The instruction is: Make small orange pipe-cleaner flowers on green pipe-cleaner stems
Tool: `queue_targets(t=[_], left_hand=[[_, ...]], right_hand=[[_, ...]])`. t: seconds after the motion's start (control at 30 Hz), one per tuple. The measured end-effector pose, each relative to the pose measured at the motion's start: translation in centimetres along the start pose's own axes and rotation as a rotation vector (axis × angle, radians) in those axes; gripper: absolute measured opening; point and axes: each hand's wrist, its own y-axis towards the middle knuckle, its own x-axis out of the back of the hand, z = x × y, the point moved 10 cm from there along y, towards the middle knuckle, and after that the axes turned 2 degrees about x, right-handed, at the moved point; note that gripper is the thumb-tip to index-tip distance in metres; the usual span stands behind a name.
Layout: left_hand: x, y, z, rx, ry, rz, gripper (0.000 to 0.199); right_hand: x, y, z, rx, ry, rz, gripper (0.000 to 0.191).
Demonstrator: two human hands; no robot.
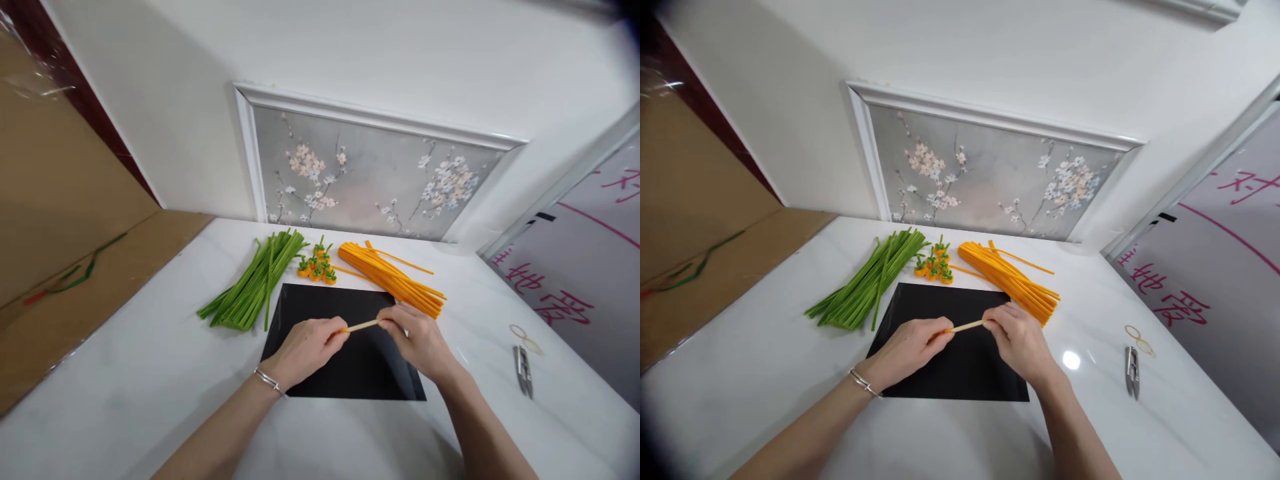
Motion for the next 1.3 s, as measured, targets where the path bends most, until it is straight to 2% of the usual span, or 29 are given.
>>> queue_targets(t=[0.13, 0.23, 0.3, 0.37, 0.5, 0.67, 0.87, 1.03, 1.07, 1.13, 1.2, 1.3], left_hand=[[0.7, 0.1, 1.7, 0.055, -0.096, -0.034, 0.022], [0.9, 0.2, 2.9, 0.089, -0.134, -0.061, 0.022], [1.0, 0.3, 3.4, 0.11, -0.16, -0.082, 0.023], [1.1, 0.3, 3.5, 0.118, -0.184, -0.102, 0.025], [1.0, 0.3, 3.2, 0.104, -0.213, -0.124, 0.025], [0.7, 0.0, 2.3, 0.054, -0.221, -0.133, 0.023], [0.0, -0.3, 1.8, -0.018, -0.216, -0.147, 0.022], [-0.1, -0.5, 2.3, -0.027, -0.201, -0.17, 0.021], [0.0, -0.5, 2.5, -0.019, -0.193, -0.174, 0.021], [-0.1, -0.4, 3.0, 0.0, -0.167, -0.175, 0.021], [-0.6, -0.3, 3.4, 0.008, -0.131, -0.158, 0.021], [-1.7, -0.3, 3.4, -0.003, -0.059, -0.14, 0.014]], right_hand=[[2.9, -0.9, -4.6, -0.194, 0.058, -0.101, 0.019], [5.6, -2.5, -9.0, -0.408, 0.038, -0.256, 0.026], [6.5, -3.5, -10.9, -0.508, -0.016, -0.327, 0.031], [6.2, -3.7, -11.6, -0.535, -0.072, -0.332, 0.032], [3.5, -3.2, -11.3, -0.527, -0.151, -0.289, 0.03], [0.4, -2.6, -9.9, -0.487, -0.298, -0.168, 0.023], [-0.6, -2.2, -8.2, -0.393, -0.477, -0.089, 0.018], [-1.5, -1.2, -5.9, -0.337, -0.514, -0.055, 0.017], [-1.7, -0.6, -4.8, -0.316, -0.493, -0.051, 0.019], [-2.6, 1.3, -1.1, -0.161, -0.232, -0.063, 0.02], [-3.9, 3.5, 3.2, -0.01, 0.013, 0.013, 0.02], [-6.3, 6.7, 9.5, 0.2, 0.139, 0.174, 0.023]])
